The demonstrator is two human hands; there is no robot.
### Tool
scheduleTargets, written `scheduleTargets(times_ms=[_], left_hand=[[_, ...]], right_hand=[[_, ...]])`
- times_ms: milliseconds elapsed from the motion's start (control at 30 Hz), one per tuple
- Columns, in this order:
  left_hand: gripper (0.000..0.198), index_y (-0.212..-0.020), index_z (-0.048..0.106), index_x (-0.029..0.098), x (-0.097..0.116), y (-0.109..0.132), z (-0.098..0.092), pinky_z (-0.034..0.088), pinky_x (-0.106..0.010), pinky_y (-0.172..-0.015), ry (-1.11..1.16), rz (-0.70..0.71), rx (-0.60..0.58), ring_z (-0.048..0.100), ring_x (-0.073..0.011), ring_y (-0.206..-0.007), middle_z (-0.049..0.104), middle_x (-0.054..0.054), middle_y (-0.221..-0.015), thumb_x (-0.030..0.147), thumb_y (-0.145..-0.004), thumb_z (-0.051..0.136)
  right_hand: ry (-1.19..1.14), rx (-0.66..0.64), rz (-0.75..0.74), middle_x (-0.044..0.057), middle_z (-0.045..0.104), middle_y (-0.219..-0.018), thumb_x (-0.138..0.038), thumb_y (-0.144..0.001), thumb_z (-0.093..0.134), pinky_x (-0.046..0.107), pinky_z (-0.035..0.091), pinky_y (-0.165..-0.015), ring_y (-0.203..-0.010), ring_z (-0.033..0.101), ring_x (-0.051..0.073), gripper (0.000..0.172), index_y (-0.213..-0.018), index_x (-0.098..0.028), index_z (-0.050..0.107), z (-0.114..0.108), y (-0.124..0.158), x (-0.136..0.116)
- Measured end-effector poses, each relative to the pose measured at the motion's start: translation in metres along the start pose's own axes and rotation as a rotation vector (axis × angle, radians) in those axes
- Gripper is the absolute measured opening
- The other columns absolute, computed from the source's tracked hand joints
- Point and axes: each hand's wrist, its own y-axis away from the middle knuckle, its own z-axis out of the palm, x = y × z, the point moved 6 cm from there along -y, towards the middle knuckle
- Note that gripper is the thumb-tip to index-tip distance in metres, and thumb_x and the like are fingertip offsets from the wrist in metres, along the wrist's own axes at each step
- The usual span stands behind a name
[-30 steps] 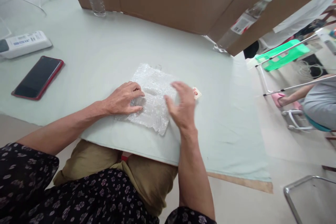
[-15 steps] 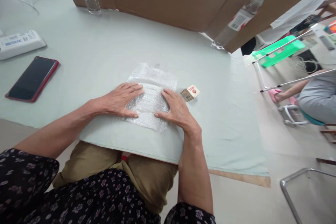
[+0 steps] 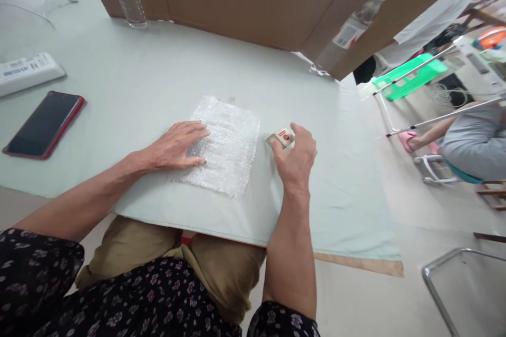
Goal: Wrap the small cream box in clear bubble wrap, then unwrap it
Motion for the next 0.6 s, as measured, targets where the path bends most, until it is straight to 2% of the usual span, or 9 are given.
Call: scheduleTargets(times_ms=[67, 100, 167, 233, 333, 433, 533, 600], left_hand=[[0.073, -0.147, 0.049, 0.017, 0.0, 0.0, 0.003, 0.029, -0.052, -0.123, -0.006, 0.009, -0.018, 0.035, -0.0382, -0.151, 0.047, -0.017, -0.157, 0.056, -0.087, 0.064], [0.076, -0.148, 0.047, 0.017, 0.0, 0.001, 0.004, 0.028, -0.053, -0.123, -0.009, 0.01, -0.028, 0.034, -0.0384, -0.151, 0.046, -0.017, -0.158, 0.057, -0.086, 0.065], [0.079, -0.151, 0.043, 0.018, 0.001, 0.001, 0.006, 0.027, -0.053, -0.123, -0.012, 0.008, -0.043, 0.032, -0.0385, -0.153, 0.044, -0.017, -0.16, 0.058, -0.086, 0.065], [0.081, -0.152, 0.041, 0.018, 0.001, 0.001, 0.007, 0.026, -0.053, -0.123, -0.011, 0.003, -0.054, 0.03, -0.0384, -0.153, 0.042, -0.017, -0.161, 0.058, -0.086, 0.064], [0.084, -0.154, 0.038, 0.017, 0.002, 0.001, 0.006, 0.026, -0.052, -0.123, 0.004, 0.001, -0.063, 0.031, -0.038, -0.153, 0.043, -0.018, -0.16, 0.058, -0.085, 0.064], [0.09, -0.157, 0.033, 0.017, 0.001, 0.001, 0.004, 0.026, -0.051, -0.123, 0.031, -0.011, -0.053, 0.033, -0.0378, -0.151, 0.043, -0.017, -0.16, 0.058, -0.084, 0.065], [0.1, -0.16, 0.025, 0.014, 0.001, 0.0, 0.004, 0.026, -0.05, -0.123, 0.038, -0.037, -0.061, 0.033, -0.0387, -0.15, 0.04, -0.019, -0.161, 0.059, -0.081, 0.067], [0.103, -0.161, 0.023, 0.011, 0.001, 0.0, 0.005, 0.025, -0.05, -0.123, 0.029, -0.049, -0.075, 0.033, -0.039, -0.15, 0.039, -0.02, -0.162, 0.058, -0.081, 0.067]], right_hand=[[0.046, -0.052, 0.104, 0.016, 0.064, -0.134, -0.044, -0.072, 0.075, 0.067, 0.042, -0.107, -0.123, 0.058, 0.038, 0.064, -0.13, -0.022, 0.059, 0.005, -0.003, 0.019], [0.053, -0.086, 0.14, 0.016, 0.066, -0.129, -0.042, -0.07, 0.075, 0.068, 0.042, -0.106, -0.119, 0.06, 0.038, 0.063, -0.128, -0.022, 0.059, 0.008, -0.004, 0.025], [0.036, -0.12, 0.185, 0.012, 0.071, -0.115, -0.039, -0.069, 0.073, 0.066, 0.044, -0.103, -0.108, 0.064, 0.035, 0.055, -0.12, -0.022, 0.063, 0.01, -0.005, 0.03], [-0.05, -0.094, 0.185, 0.008, 0.072, -0.105, -0.038, -0.069, 0.072, 0.06, 0.047, -0.101, -0.099, 0.065, 0.03, 0.047, -0.113, -0.022, 0.066, 0.009, -0.005, 0.023], [-0.339, -0.078, 0.102, 0.005, 0.073, -0.106, -0.04, -0.07, 0.075, 0.05, 0.053, -0.096, -0.096, 0.067, 0.025, 0.049, -0.116, -0.023, 0.066, 0.009, -0.002, -0.004], [-0.538, -0.212, -0.045, 0.005, 0.074, -0.114, -0.04, -0.072, 0.078, 0.044, 0.054, -0.095, -0.102, 0.069, 0.024, 0.053, -0.121, -0.024, 0.066, 0.02, 0.009, -0.043], [-0.474, -0.355, -0.197, 0.005, 0.073, -0.125, -0.036, -0.075, 0.078, 0.044, 0.052, -0.1, -0.112, 0.068, 0.026, 0.051, -0.124, -0.026, 0.067, 0.038, 0.025, -0.075], [-0.369, -0.441, -0.282, 0.006, 0.073, -0.127, -0.034, -0.077, 0.077, 0.048, 0.051, -0.102, -0.114, 0.067, 0.029, 0.051, -0.126, -0.026, 0.066, 0.052, 0.035, -0.087]])
